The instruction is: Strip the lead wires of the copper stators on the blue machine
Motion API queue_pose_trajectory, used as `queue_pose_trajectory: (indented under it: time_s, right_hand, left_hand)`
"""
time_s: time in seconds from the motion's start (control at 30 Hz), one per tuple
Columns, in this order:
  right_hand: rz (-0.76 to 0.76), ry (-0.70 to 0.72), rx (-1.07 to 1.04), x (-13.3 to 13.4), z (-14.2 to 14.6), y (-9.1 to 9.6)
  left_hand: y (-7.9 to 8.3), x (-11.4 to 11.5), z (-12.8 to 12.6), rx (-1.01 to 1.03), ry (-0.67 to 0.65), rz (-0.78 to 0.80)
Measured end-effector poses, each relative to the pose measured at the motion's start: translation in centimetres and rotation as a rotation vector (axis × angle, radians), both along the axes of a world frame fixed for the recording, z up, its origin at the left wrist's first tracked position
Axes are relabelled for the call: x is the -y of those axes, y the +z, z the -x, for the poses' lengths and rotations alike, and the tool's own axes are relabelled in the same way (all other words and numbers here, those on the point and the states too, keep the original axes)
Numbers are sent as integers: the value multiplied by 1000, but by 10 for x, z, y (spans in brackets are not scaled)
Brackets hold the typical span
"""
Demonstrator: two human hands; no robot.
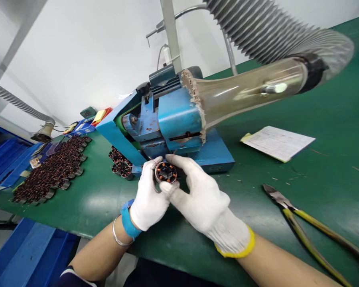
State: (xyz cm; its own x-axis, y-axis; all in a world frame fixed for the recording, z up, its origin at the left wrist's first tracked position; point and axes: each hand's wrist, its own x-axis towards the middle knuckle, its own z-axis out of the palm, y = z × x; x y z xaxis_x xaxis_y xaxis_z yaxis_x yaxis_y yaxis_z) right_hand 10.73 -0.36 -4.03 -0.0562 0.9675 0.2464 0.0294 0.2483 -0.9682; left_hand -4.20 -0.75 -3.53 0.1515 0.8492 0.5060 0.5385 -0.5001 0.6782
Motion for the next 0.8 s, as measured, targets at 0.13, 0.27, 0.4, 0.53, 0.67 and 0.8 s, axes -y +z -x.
queue_pose_trajectory:
  time_s: [0.13,0.27,0.4,0.53,0.67,0.8]
  right_hand:
    - [79,93,-172,-12,4,4]
    - [71,157,-349,-32,1,9]
    - [42,155,-455,-37,1,12]
    - [21,133,-505,-36,0,14]
    - [46,118,-544,-37,-2,14]
    - [50,88,-570,-40,-5,6]
  left_hand:
    - [2,-13,-8,-96,28,-180]
    - [18,-23,-16,-226,129,-192]
    - [37,-24,-23,-385,202,-183]
    - [51,-22,-30,-499,216,-132]
    - [61,-22,-37,-543,225,-79]
    - [66,-25,-44,-555,204,-33]
